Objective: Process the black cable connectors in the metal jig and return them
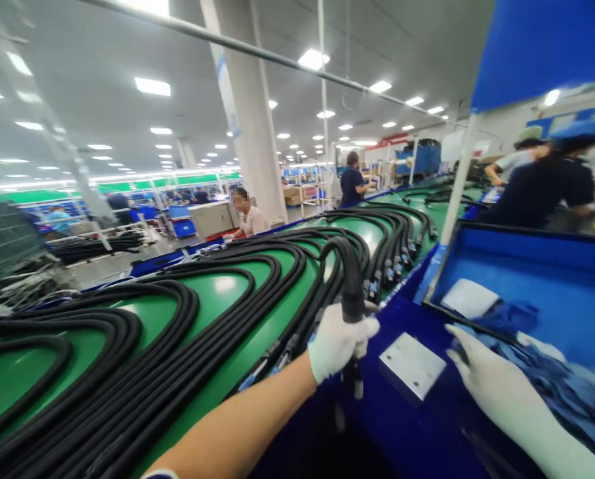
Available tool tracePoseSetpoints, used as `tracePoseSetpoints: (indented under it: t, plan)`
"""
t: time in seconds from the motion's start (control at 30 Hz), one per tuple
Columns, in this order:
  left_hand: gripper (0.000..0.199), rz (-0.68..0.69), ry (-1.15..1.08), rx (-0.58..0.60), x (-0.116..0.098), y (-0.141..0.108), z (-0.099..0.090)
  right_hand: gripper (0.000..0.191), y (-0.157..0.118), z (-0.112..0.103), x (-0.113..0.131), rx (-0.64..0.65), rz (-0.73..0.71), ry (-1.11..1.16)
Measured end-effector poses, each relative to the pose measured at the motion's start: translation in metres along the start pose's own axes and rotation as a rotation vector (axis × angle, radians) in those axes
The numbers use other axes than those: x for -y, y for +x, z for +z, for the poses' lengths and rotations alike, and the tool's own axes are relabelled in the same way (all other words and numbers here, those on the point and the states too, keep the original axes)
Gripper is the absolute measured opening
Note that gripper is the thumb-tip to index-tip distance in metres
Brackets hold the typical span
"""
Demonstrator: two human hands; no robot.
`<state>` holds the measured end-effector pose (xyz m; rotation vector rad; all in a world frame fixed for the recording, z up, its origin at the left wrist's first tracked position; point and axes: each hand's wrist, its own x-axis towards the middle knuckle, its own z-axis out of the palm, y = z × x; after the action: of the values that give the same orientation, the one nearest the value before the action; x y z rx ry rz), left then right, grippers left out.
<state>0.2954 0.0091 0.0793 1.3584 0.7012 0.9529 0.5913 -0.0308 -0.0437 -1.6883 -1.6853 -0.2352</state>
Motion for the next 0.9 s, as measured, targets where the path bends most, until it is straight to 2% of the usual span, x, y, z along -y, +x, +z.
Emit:
tracePoseSetpoints:
  t: [0.1,0.2,0.3,0.5,0.57,0.7,0.83,0.9]
  plan:
    - [0.039,0.122,0.02,-0.019,0.002,0.035,0.018,0.038,0.002,-0.019,0.017,0.162,0.015,0.036]
    - [0.039,0.199,-0.034,0.05,0.012,0.077,0.033,0.032,0.015,-0.027,0.008,0.252,0.074,0.099]
    - [0.035,0.246,-0.032,0.078,0.022,0.102,0.044,0.032,0.02,-0.031,-0.002,0.281,0.121,0.124]
    - [0.038,0.215,0.031,0.058,0.04,0.106,0.054,0.036,0.02,-0.034,0.001,0.31,0.175,0.092]
    - [0.036,0.221,0.124,0.004,0.045,0.105,0.056,0.033,0.022,-0.037,0.006,0.314,0.177,0.108]
    - [0.022,0.32,0.392,-0.141,0.048,0.104,0.06,0.019,0.028,-0.048,0.028,0.352,0.146,0.252]
    - [0.023,0.202,0.35,0.01,0.041,0.105,0.056,0.022,0.043,-0.049,0.061,0.38,0.06,0.377]
    - [0.027,0.197,0.319,0.062,0.037,0.107,0.051,0.023,0.053,-0.043,0.075,0.399,0.03,0.39]
